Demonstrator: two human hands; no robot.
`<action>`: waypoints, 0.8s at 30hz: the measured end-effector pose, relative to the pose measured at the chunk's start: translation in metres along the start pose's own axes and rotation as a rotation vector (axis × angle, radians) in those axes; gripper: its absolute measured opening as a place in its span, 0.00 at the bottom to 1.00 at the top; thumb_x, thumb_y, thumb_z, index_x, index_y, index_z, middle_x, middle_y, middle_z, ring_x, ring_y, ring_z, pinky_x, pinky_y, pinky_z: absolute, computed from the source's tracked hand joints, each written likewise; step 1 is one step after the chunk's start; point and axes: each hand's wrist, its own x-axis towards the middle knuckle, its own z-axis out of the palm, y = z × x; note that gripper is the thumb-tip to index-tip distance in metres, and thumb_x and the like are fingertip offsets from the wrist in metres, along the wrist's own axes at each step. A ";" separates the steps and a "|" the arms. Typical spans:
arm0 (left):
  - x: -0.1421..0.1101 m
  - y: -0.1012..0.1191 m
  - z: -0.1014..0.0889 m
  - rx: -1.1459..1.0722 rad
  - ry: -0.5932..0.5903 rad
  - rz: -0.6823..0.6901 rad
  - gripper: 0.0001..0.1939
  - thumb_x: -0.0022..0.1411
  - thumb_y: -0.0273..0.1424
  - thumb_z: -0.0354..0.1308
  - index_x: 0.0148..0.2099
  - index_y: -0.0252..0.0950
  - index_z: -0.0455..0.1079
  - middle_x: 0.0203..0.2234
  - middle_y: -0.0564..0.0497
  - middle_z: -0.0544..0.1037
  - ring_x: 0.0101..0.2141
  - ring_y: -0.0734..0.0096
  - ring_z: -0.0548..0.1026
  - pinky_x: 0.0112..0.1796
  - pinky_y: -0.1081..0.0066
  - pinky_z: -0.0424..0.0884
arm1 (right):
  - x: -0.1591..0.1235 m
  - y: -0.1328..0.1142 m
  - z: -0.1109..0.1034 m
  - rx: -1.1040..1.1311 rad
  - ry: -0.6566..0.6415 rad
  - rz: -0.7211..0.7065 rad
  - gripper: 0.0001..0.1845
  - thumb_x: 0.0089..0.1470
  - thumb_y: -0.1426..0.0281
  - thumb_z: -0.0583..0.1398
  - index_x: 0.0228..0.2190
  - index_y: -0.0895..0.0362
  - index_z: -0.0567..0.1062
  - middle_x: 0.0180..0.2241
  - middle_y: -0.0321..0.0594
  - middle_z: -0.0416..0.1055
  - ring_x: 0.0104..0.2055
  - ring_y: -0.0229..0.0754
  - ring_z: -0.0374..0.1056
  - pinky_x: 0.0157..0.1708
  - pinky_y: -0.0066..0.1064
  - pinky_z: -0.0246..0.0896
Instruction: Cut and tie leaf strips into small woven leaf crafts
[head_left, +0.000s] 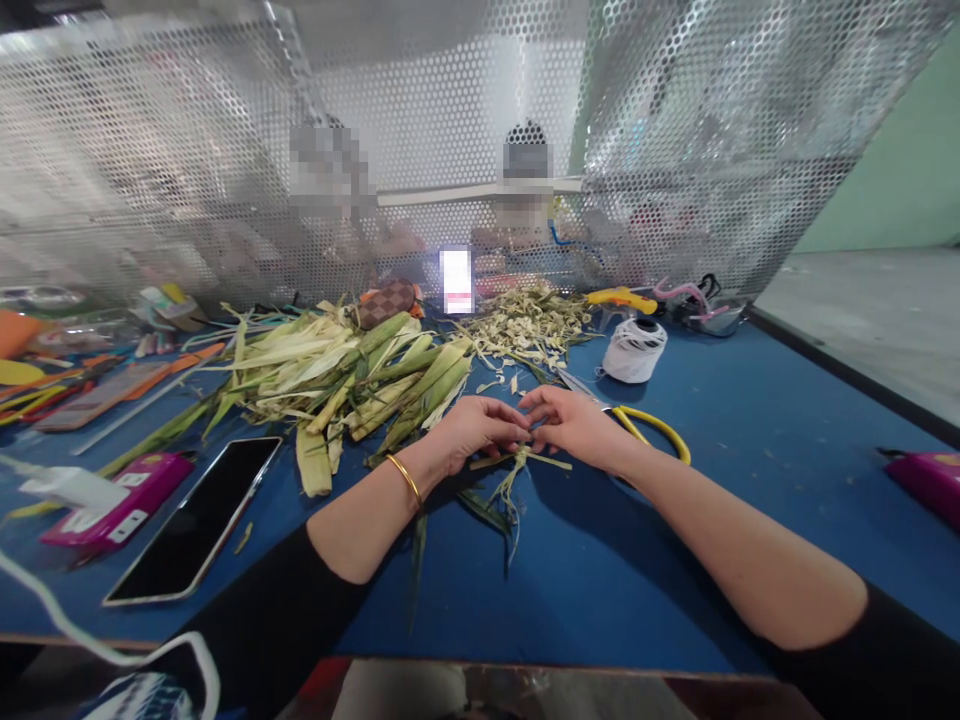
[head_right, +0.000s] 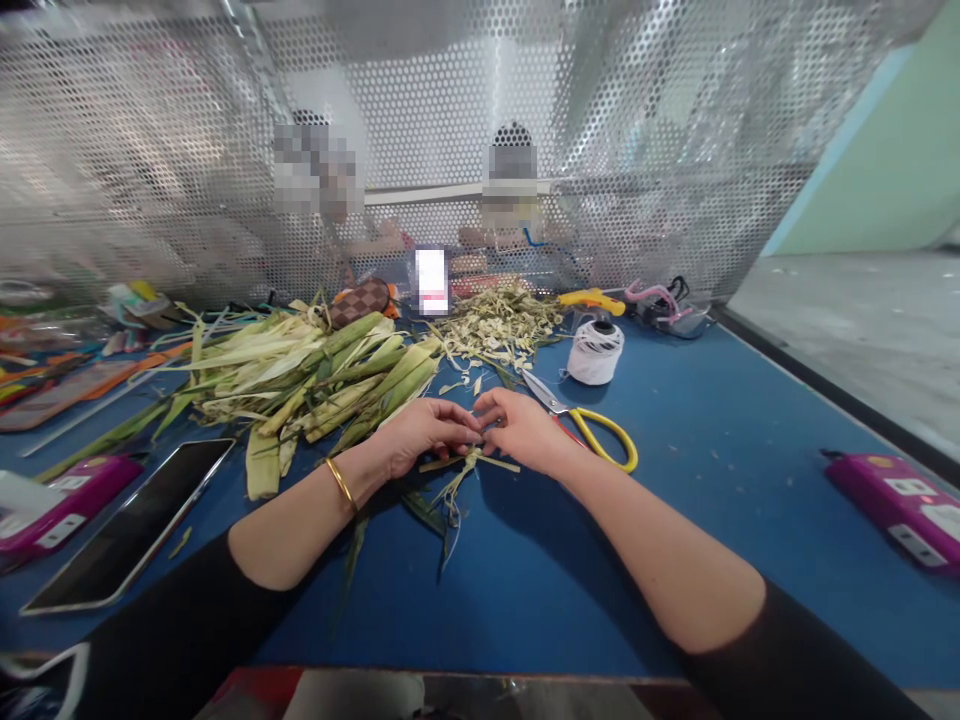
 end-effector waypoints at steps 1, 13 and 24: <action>0.000 0.000 0.000 0.017 0.005 0.010 0.07 0.44 0.26 0.67 0.30 0.33 0.75 0.20 0.54 0.75 0.22 0.79 0.71 0.22 0.79 0.62 | 0.000 0.001 0.001 -0.009 -0.014 -0.002 0.18 0.42 0.81 0.56 0.37 0.57 0.66 0.32 0.37 0.74 0.25 0.36 0.71 0.25 0.27 0.63; 0.004 -0.003 -0.004 0.171 0.005 0.144 0.04 0.45 0.25 0.63 0.29 0.33 0.76 0.19 0.53 0.76 0.23 0.75 0.73 0.25 0.76 0.68 | 0.003 0.010 0.002 -0.260 0.037 -0.141 0.11 0.46 0.74 0.61 0.35 0.57 0.69 0.31 0.40 0.78 0.31 0.40 0.72 0.31 0.29 0.62; 0.000 0.000 0.000 0.598 0.144 0.297 0.08 0.49 0.24 0.59 0.33 0.36 0.77 0.24 0.54 0.79 0.27 0.73 0.76 0.30 0.77 0.69 | 0.002 0.008 0.006 -0.346 0.143 -0.129 0.10 0.42 0.78 0.60 0.31 0.56 0.70 0.25 0.35 0.75 0.27 0.37 0.69 0.28 0.26 0.58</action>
